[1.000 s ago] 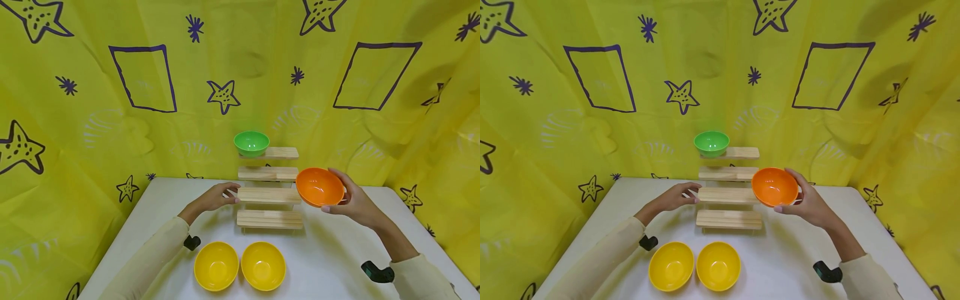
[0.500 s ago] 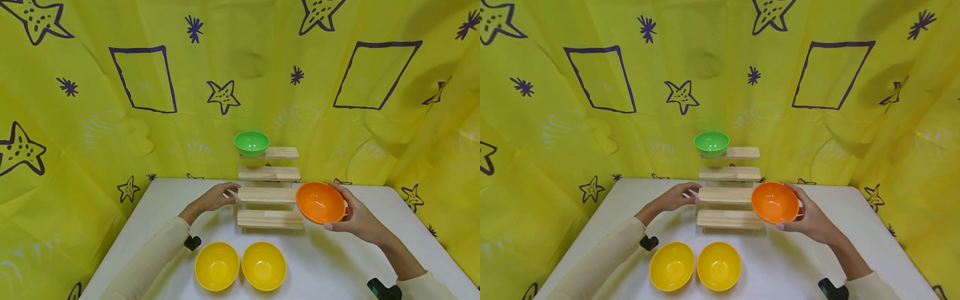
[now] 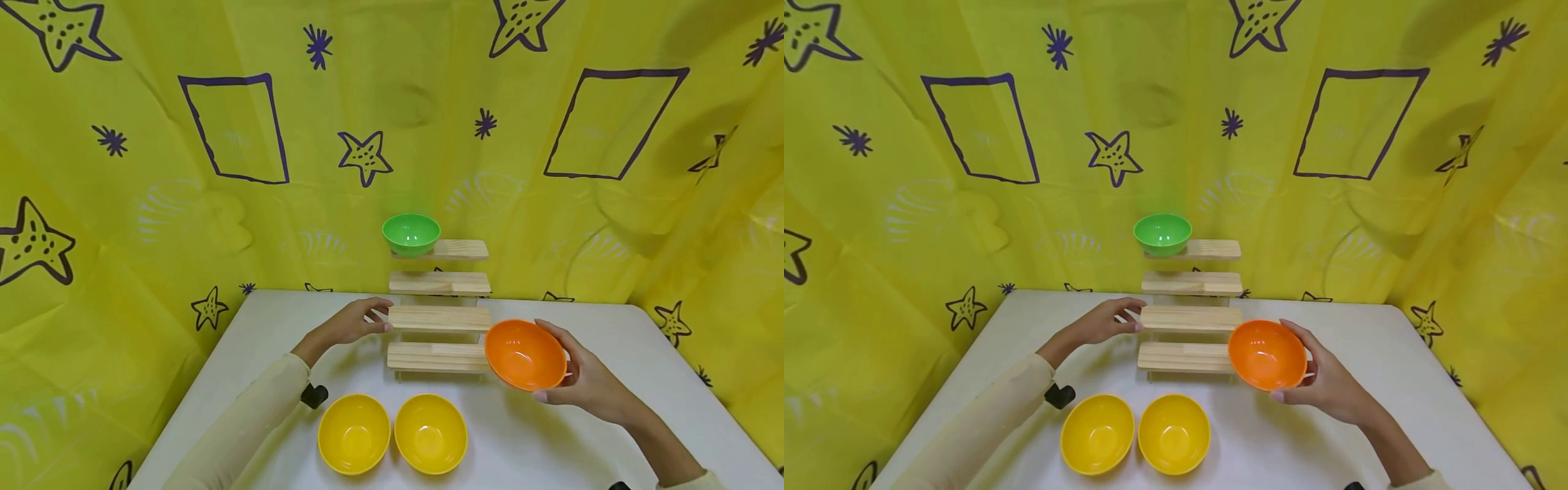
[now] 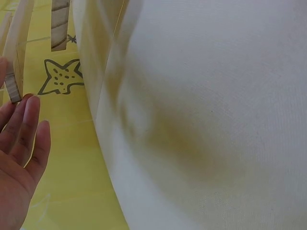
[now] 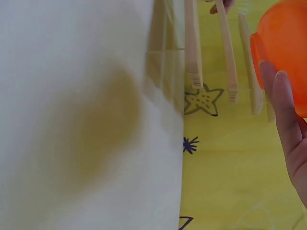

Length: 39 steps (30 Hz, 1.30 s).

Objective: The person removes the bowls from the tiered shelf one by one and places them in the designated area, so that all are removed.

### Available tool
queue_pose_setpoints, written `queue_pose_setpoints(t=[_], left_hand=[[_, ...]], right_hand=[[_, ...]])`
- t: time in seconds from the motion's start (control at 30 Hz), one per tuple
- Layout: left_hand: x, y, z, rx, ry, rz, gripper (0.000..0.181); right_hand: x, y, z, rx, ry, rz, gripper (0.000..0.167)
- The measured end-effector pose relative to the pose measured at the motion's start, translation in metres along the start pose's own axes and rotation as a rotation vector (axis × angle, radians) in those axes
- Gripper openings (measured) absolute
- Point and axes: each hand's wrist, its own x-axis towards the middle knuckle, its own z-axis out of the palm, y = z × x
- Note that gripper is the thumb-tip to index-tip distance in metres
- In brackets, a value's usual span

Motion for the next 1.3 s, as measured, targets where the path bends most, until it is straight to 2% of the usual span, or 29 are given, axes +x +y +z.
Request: queue_pose_setpoints(t=[0.3,0.8,0.97,1.07,1.3], left_hand=[[0.0,0.0,0.0,0.003,0.001,-0.002,0.052],[-0.001,0.001,-0.001,-0.002,-0.007,0.001,0.052],[-0.001,0.0,-0.001,-0.004,-0.011,0.0,0.053],[-0.001,0.001,-0.001,-0.005,-0.013,0.001,0.053],[-0.001,0.001,0.0,-0.002,-0.005,0.005,0.052]], right_hand=[[-0.008,0.002,0.006,0.012,0.008,-0.002,0.093],[-0.02,0.006,0.016,0.102,-0.048,0.005,0.092],[-0.026,0.011,0.02,0.149,-0.086,0.055,0.092],[-0.029,0.014,0.022,0.143,-0.087,0.085,0.092],[-0.034,0.021,0.026,0.147,-0.103,0.074,0.094]])
